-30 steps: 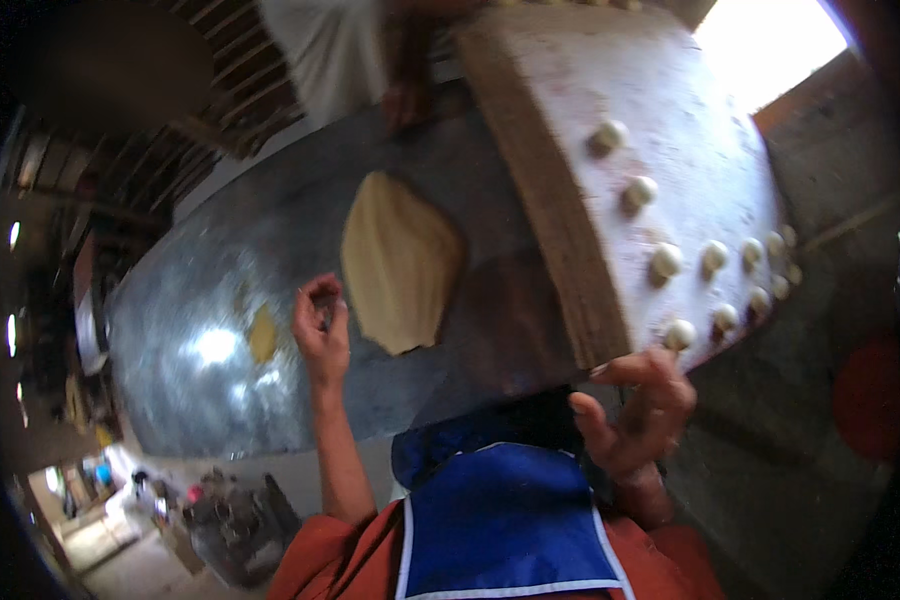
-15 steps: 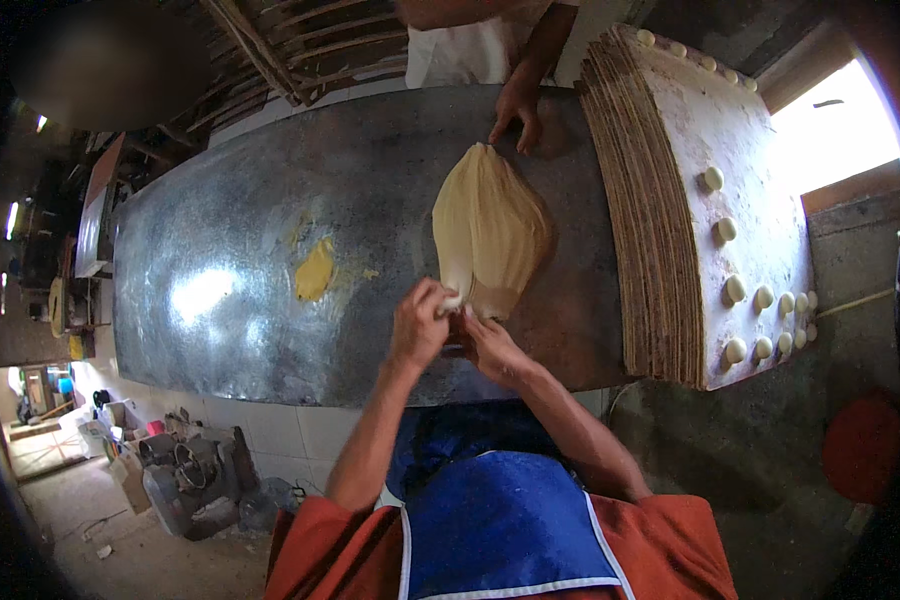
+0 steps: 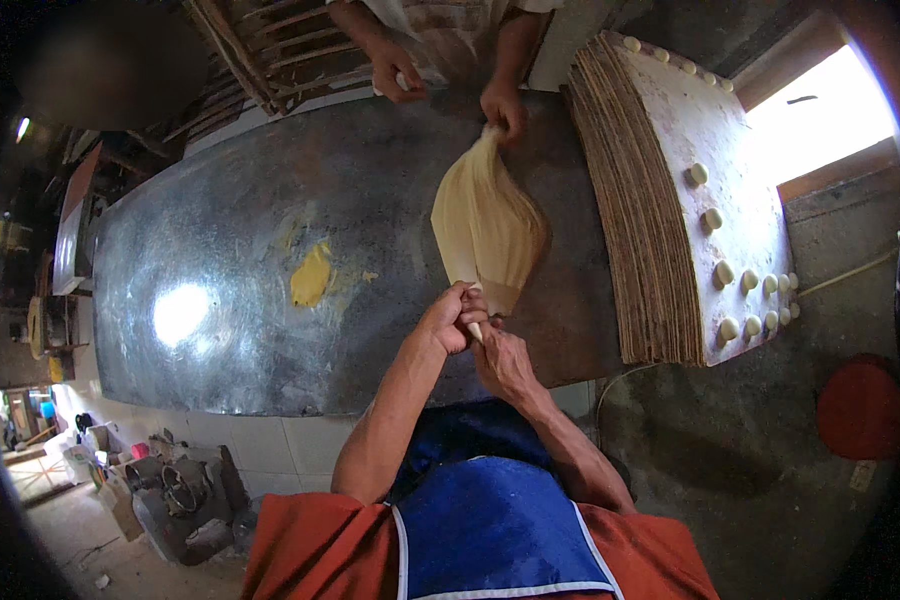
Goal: The person repeatedly pinches small pieces of dough from a large mass on a metal table, rolls them into balls, and places them on a nearby wooden board. Another person is visible across the table performing similar actions.
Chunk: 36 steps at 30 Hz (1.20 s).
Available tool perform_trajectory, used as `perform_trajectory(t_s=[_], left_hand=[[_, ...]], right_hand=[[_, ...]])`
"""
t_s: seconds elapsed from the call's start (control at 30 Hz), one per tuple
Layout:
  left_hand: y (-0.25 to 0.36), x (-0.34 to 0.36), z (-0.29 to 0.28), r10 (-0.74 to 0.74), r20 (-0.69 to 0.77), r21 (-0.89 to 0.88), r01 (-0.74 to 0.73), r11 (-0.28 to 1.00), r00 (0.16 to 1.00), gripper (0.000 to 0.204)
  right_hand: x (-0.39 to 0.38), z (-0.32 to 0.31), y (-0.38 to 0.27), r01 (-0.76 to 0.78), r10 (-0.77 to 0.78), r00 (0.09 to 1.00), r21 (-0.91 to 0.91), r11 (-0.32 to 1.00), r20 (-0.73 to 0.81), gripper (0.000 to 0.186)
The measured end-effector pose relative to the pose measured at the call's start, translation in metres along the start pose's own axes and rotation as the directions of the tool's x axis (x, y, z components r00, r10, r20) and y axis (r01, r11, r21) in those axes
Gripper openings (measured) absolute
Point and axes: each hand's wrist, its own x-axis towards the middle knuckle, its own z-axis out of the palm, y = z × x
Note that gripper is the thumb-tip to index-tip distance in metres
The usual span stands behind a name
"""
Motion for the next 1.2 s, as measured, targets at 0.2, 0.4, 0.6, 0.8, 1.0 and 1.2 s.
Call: perform_trajectory(t_s=[0.2, 0.4, 0.6, 0.8, 1.0, 1.2], left_hand=[[-0.027, -0.010, -0.043, 0.406, -0.127, 0.540, -0.280, 0.793, 0.905, 0.020], [-0.057, -0.074, -0.005, 0.558, 0.228, 0.871, 0.090, -0.483, 0.798, 0.026], [-0.101, -0.145, 0.089, 0.062, 0.555, 0.768, -0.482, -0.422, 0.830, 0.024], [-0.063, -0.146, 0.068, 0.732, 0.300, 0.945, -0.085, -0.316, 0.611, 0.013], [-0.055, -0.120, 0.033, 0.671, 0.184, 0.957, -0.288, 0.046, 0.718, 0.026], [-0.062, -0.113, 0.008, 0.533, 0.211, 0.965, -0.262, 0.021, 0.820, 0.020]], right_hand=[[0.022, -0.040, -0.037, 0.261, -0.384, 0.915, 0.541, 0.799, 0.125, 0.033], [0.119, 0.037, -0.018, -0.121, -0.341, 0.816, 0.715, 0.689, 0.466, 0.045], [0.084, 0.060, 0.015, -0.389, -0.270, 0.735, 0.713, 0.584, 0.622, 0.033], [0.015, -0.018, 0.030, -0.545, 0.408, 0.834, 0.444, 0.711, 0.372, 0.024], [0.004, -0.031, 0.009, -0.026, -0.054, 0.977, 0.366, 0.930, 0.206, 0.034], [-0.009, -0.041, 0.017, -0.320, 0.174, 0.905, 0.352, 0.880, 0.387, 0.023]])
